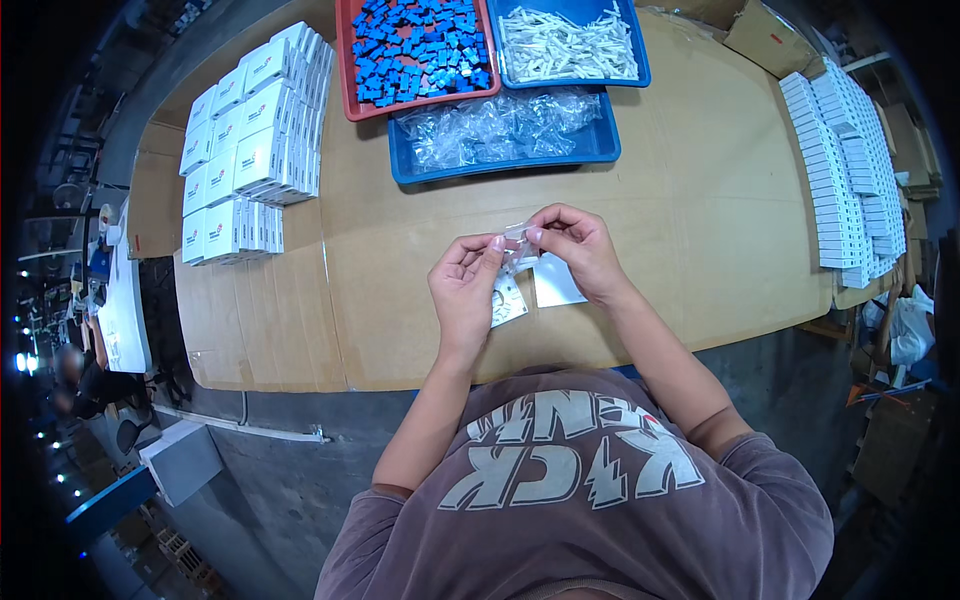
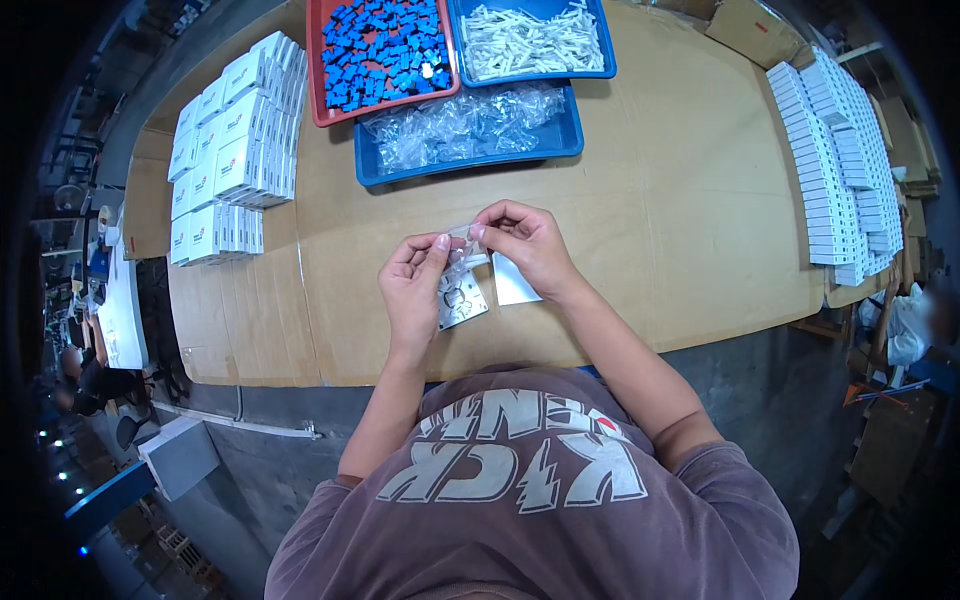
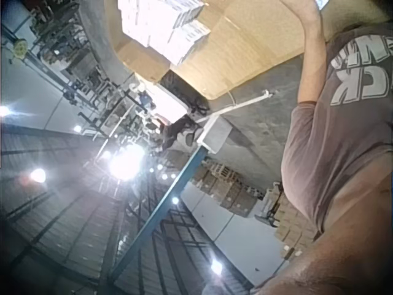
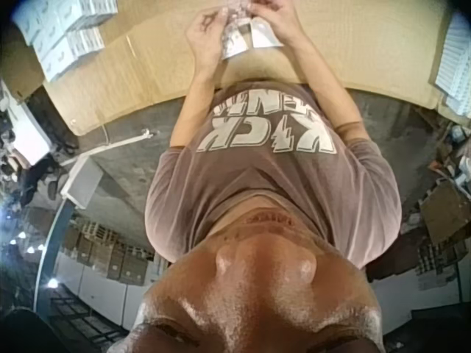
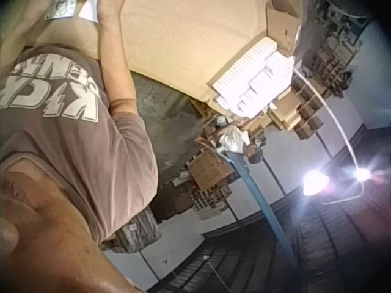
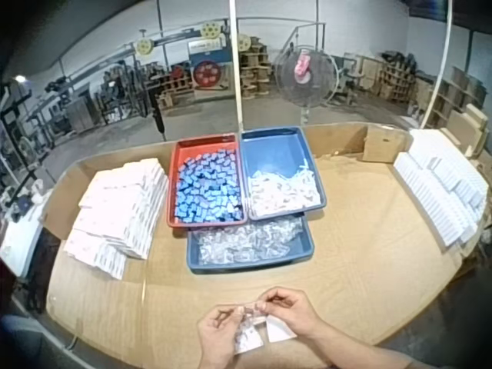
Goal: Sorts electronic component accessories into plastic packets and places them inside cardboard product packages.
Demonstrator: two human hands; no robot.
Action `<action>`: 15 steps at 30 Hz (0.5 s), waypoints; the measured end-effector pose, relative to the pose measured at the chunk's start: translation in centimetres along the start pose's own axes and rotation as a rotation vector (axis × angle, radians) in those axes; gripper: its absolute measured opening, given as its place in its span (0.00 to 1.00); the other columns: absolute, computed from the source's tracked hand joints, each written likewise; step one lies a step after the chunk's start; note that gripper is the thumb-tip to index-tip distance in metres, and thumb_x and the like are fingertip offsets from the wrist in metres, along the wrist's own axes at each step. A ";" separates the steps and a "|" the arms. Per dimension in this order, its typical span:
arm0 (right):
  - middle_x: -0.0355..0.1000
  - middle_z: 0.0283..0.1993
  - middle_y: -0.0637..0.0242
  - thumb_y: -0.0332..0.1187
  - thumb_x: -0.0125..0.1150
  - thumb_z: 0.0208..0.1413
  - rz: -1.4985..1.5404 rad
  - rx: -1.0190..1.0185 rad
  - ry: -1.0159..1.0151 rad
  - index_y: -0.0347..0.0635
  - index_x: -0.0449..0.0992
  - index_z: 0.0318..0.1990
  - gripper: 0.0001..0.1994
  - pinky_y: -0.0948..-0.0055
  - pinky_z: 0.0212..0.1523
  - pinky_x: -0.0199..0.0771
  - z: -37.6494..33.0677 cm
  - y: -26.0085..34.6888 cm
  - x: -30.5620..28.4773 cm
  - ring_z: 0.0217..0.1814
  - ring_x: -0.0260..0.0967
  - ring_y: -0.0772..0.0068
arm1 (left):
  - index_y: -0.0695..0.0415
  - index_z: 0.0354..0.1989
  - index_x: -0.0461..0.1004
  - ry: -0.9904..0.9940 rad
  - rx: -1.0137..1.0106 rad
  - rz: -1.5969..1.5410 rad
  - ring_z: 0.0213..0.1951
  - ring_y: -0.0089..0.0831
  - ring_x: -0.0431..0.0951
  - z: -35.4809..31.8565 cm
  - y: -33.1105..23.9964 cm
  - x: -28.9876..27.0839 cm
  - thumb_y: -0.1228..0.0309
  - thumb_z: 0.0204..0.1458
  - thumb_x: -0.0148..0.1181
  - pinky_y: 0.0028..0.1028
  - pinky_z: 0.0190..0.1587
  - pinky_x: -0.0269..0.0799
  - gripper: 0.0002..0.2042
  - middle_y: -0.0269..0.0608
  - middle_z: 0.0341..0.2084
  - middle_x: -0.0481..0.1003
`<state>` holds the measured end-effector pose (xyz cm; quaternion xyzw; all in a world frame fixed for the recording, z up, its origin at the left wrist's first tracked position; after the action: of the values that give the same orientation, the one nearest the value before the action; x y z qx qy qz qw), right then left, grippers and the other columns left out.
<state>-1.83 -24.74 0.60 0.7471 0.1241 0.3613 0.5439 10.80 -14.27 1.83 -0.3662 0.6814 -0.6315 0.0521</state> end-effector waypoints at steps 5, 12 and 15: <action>0.77 0.40 0.69 0.24 0.65 0.61 -0.009 -0.003 0.045 0.37 0.79 0.41 0.03 0.78 0.46 0.73 0.2 0.1 0.7 0.42 0.73 0.82 | 0.68 0.45 0.76 -0.013 0.071 0.026 0.38 0.22 0.82 -0.4 -0.8 0.1 0.76 0.66 0.59 0.21 0.43 0.77 0.07 0.42 0.36 0.82; 0.77 0.40 0.69 0.23 0.64 0.63 0.004 -0.061 0.018 0.35 0.78 0.42 0.03 0.78 0.47 0.75 0.3 1.3 0.8 0.43 0.74 0.82 | 0.68 0.47 0.75 0.047 0.027 -0.008 0.41 0.22 0.80 -0.2 -0.8 0.7 0.76 0.65 0.61 0.21 0.46 0.76 0.08 0.42 0.38 0.81; 0.77 0.42 0.69 0.24 0.64 0.63 -0.002 -0.046 0.039 0.35 0.77 0.43 0.04 0.78 0.47 0.75 0.3 1.1 0.9 0.44 0.74 0.82 | 0.68 0.47 0.75 0.063 0.011 -0.033 0.41 0.21 0.80 -0.1 -0.8 0.7 0.76 0.65 0.61 0.21 0.46 0.76 0.08 0.41 0.38 0.80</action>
<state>-1.20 -24.89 1.85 0.7273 0.1270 0.3780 0.5586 10.56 -14.53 2.87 -0.3573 0.6731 -0.6472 0.0223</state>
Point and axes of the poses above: each hand's wrist, its own z-axis towards the middle knuckle, its own x-axis out of the palm, y = z × x, the point moved 8 cm from there along z, towards the middle knuckle
